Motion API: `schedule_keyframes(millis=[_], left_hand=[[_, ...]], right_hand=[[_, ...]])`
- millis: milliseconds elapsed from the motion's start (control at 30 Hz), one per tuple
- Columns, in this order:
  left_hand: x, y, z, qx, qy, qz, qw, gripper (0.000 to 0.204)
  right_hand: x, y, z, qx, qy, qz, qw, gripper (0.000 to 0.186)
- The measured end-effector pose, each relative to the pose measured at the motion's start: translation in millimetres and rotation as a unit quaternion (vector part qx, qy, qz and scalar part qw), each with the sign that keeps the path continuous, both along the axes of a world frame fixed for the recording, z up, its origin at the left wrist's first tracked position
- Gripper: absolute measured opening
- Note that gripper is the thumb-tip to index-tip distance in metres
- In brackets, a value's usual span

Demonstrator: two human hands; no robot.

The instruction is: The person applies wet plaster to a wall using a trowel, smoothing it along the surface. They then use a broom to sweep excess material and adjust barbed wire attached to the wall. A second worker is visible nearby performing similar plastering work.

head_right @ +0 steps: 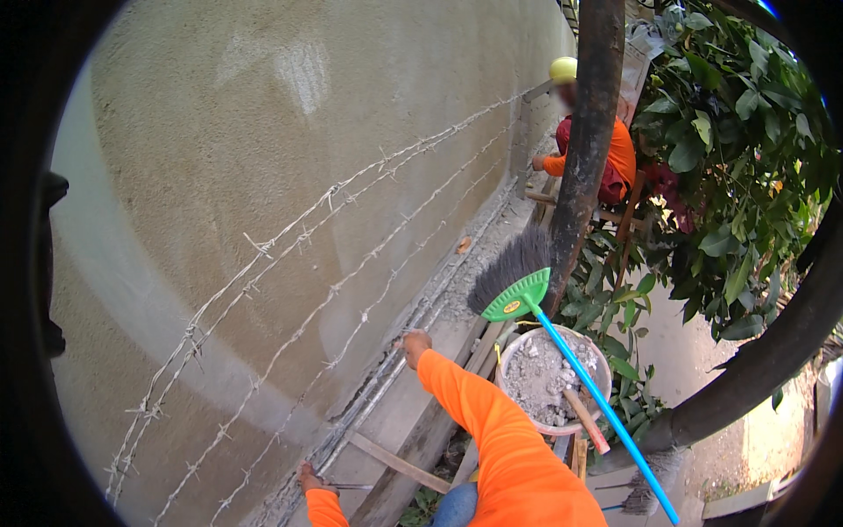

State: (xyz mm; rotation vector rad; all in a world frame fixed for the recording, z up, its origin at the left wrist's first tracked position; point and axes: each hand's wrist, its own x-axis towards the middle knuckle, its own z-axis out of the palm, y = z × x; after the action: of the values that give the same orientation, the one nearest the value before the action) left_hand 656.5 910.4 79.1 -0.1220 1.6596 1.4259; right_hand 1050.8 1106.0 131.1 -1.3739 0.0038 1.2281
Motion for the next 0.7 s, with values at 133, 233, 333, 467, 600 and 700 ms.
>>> schedule_keyframes(millis=[133,233,333,467,600,700], left_hand=[[-0.8,-0.4,-1.2,0.019,-0.011,0.001,1.000,0.010],[-1.2,-0.3,-1.2,0.003,0.010,-0.013,1.000,0.011],[-2.1,-0.5,-2.5,0.012,-0.013,-0.005,1.000,0.011],[-4.5,-0.3,-9.2,0.012,-0.003,-0.018,1.000,0.008],[-8.4,1.5,-16.4,0.019,-0.007,-0.015,1.000,0.009],[-10.6,3.6,-15.0,0.022,-0.002,-0.017,1.000,0.013]], right_hand=[[4.2,5.6,-15.1,-0.014,-0.110,0.088,0.990,0.031],[8.8,12.3,-30.0,-0.013,-0.027,0.044,0.999,0.033],[10.9,16.2,-38.7,-0.038,-0.180,0.128,0.975,0.026],[8.6,11.0,-30.1,0.048,0.012,0.005,0.999,0.008],[3.4,1.6,-5.6,0.025,-0.009,0.015,1.000,0.012],[0.4,-1.4,9.0,0.020,-0.017,0.024,0.999,0.015]])
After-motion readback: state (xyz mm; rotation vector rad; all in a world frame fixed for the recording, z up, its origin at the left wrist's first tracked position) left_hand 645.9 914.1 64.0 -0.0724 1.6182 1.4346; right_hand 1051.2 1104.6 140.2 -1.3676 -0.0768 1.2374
